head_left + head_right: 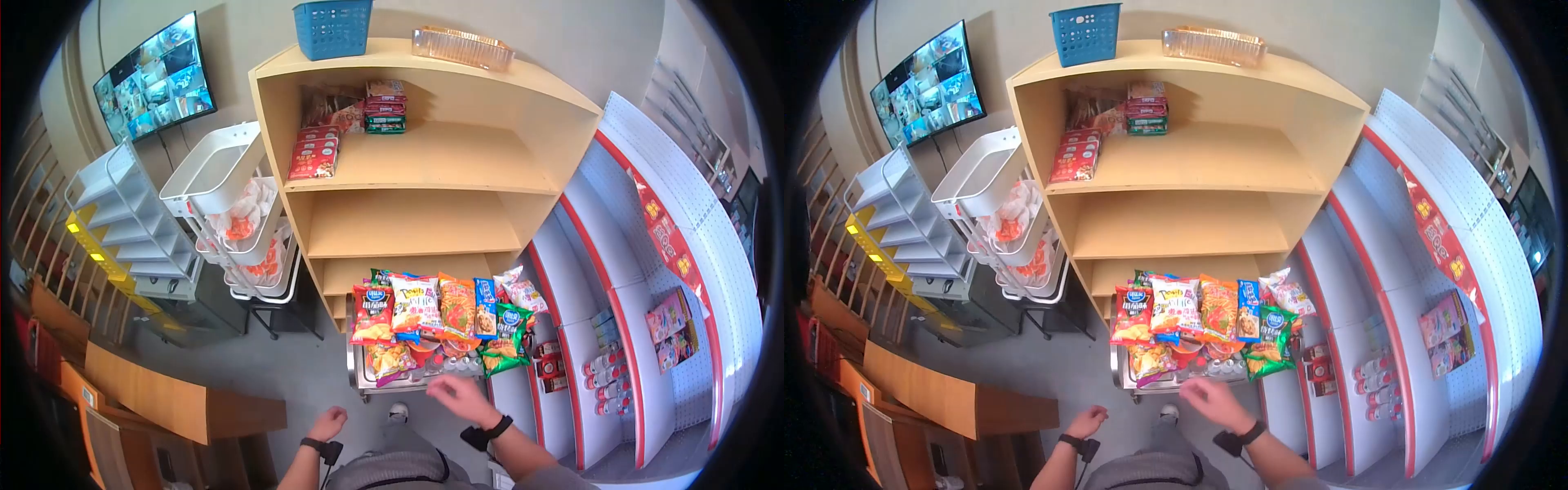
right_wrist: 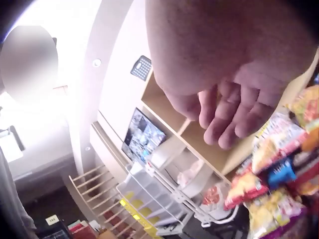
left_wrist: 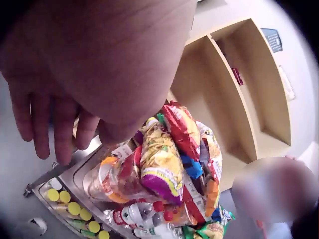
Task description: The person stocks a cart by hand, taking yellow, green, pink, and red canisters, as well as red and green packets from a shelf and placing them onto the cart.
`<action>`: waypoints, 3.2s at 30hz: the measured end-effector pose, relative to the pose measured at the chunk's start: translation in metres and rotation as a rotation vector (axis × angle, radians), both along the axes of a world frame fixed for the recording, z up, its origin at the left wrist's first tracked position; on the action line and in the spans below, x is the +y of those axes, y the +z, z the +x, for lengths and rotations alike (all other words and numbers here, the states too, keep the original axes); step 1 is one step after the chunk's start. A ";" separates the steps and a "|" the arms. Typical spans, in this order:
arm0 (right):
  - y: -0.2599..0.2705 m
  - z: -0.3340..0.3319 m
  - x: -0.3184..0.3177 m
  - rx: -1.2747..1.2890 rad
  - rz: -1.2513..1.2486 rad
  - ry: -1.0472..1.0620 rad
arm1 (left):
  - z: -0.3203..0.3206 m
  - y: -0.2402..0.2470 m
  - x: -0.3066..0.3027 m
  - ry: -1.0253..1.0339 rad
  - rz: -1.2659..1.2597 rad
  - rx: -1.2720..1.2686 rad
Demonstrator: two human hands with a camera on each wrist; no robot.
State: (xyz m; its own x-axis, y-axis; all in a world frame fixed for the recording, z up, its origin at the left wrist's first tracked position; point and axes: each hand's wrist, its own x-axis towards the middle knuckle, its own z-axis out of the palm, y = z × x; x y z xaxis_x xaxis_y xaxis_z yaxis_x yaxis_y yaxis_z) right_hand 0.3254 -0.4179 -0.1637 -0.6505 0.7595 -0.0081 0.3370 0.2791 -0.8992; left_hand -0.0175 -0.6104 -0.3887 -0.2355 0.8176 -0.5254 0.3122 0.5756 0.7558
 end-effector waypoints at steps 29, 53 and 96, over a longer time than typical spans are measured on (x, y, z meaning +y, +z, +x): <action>0.182 -0.282 0.524 0.642 -0.209 -0.565 | -0.148 -0.006 0.153 0.264 -0.085 -0.438; 0.225 -0.306 0.596 0.521 -0.460 -0.376 | -0.174 -0.028 0.102 0.449 -0.142 -0.455; -0.046 0.000 0.021 0.411 -0.748 -0.206 | 0.071 0.171 0.140 0.223 0.234 -0.845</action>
